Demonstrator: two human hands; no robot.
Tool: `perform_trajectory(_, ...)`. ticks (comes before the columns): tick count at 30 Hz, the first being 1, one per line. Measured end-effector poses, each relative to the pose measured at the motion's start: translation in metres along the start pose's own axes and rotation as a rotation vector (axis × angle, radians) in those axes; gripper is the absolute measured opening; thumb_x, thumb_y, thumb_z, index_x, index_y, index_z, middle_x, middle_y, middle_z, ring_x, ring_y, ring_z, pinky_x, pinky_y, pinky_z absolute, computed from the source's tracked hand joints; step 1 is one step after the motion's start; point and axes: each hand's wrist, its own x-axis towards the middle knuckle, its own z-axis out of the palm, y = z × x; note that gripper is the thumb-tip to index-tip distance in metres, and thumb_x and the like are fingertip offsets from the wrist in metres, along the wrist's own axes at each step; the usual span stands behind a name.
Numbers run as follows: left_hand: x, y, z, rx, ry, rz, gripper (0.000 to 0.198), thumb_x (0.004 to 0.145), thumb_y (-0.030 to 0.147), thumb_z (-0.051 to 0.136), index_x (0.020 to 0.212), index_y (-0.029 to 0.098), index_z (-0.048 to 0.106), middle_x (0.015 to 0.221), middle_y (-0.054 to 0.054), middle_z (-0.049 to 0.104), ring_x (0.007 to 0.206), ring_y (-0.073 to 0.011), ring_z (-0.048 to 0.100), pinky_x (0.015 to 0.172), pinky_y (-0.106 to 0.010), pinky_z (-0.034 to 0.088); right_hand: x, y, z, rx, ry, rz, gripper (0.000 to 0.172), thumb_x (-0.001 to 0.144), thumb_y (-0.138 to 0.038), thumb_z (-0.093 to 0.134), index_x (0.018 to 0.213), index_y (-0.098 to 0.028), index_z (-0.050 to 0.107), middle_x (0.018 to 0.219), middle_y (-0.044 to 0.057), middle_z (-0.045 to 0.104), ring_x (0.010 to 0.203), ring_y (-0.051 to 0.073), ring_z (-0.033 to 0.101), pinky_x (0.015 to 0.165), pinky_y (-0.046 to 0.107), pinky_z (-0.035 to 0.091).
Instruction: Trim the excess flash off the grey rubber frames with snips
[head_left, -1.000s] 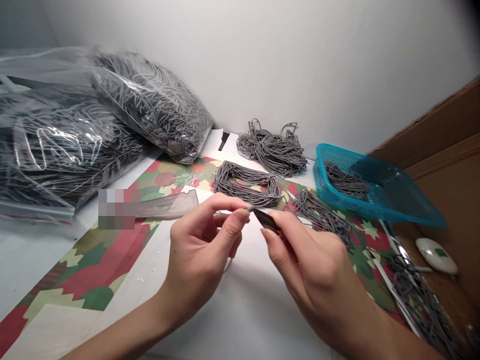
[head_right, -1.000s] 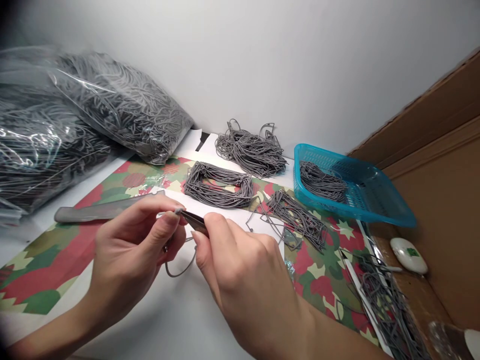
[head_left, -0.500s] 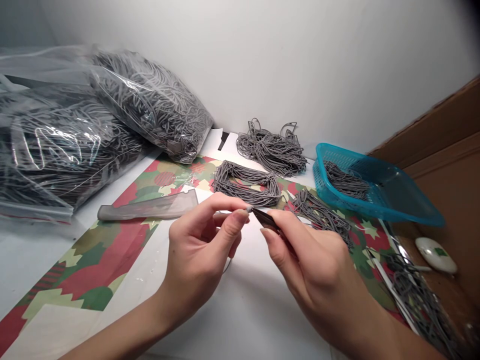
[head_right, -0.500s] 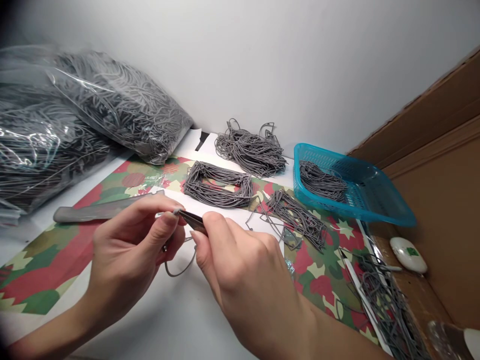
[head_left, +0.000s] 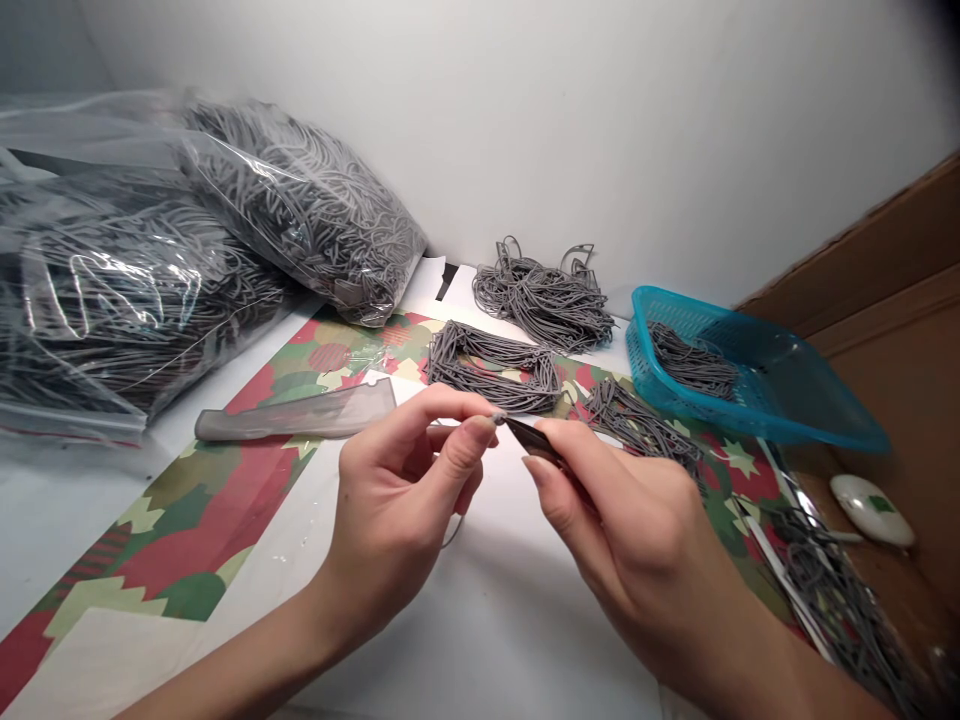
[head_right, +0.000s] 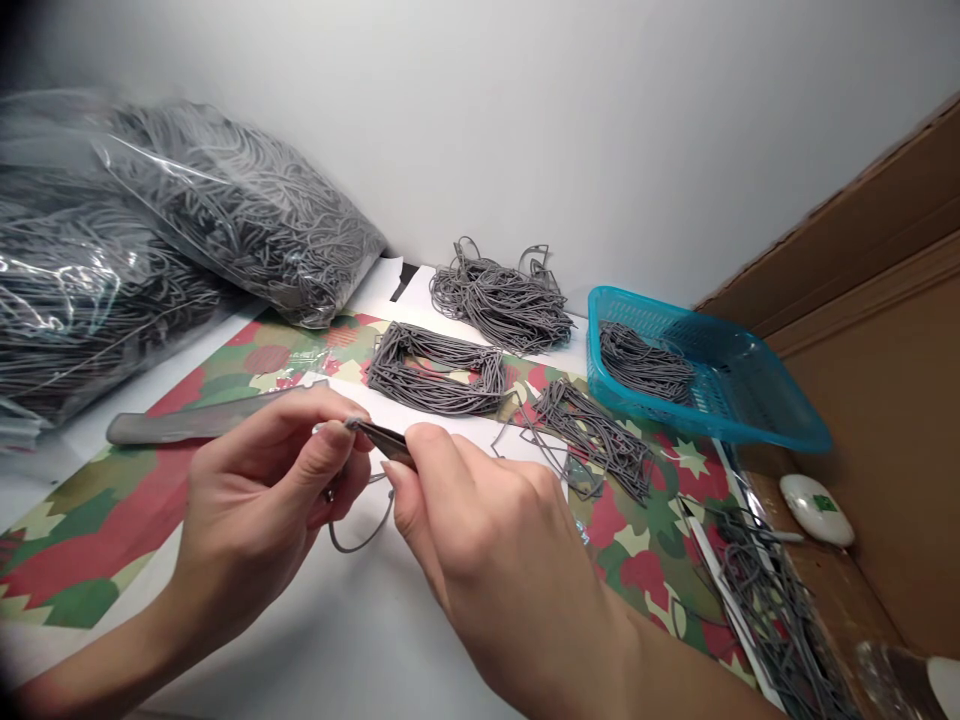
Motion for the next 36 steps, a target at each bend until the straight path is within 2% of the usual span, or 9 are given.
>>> perform_trajectory(12,-0.0002,0.0015,0.0009,0.019,-0.003,0.012,0.01,0.088,0.029,0.064,0.081,0.023,0.067,0.058,0.005,0.052,0.041,-0.0055,0.042,0.033,-0.016,0.031,-0.0001,-0.0002,-0.0003,-0.009,-0.001,-0.013,0.017,0.099,-0.02,0.041,0.1,-0.015,0.057,0.065,-0.003,0.053,0.052,0.01,0.046,0.05,0.023,0.03)
perform_trajectory(26,0.0007,0.002,-0.002,0.065,-0.03,0.036,0.011,0.09,0.028,0.061,0.081,0.023,0.065,0.063,0.004,0.053,0.045,-0.0052,0.043,0.036,-0.014,0.033,0.0005,0.0007,-0.0035,0.025,-0.053,0.024,0.019,0.099,-0.021,0.041,0.088,-0.017,0.056,0.064,-0.005,0.047,0.051,0.01,0.04,0.05,0.026,0.027)
perform_trajectory(36,0.0031,0.0026,-0.0037,0.171,-0.054,0.139,0.009,0.091,0.022,0.058,0.083,0.022,0.064,0.06,0.004,0.051,0.046,-0.0069,0.041,0.038,-0.018,0.032,0.0011,0.0008,-0.0052,0.05,-0.077,0.03,0.019,0.1,-0.022,0.04,0.087,-0.018,0.053,0.065,-0.006,0.045,0.052,0.009,0.038,0.051,0.026,0.027)
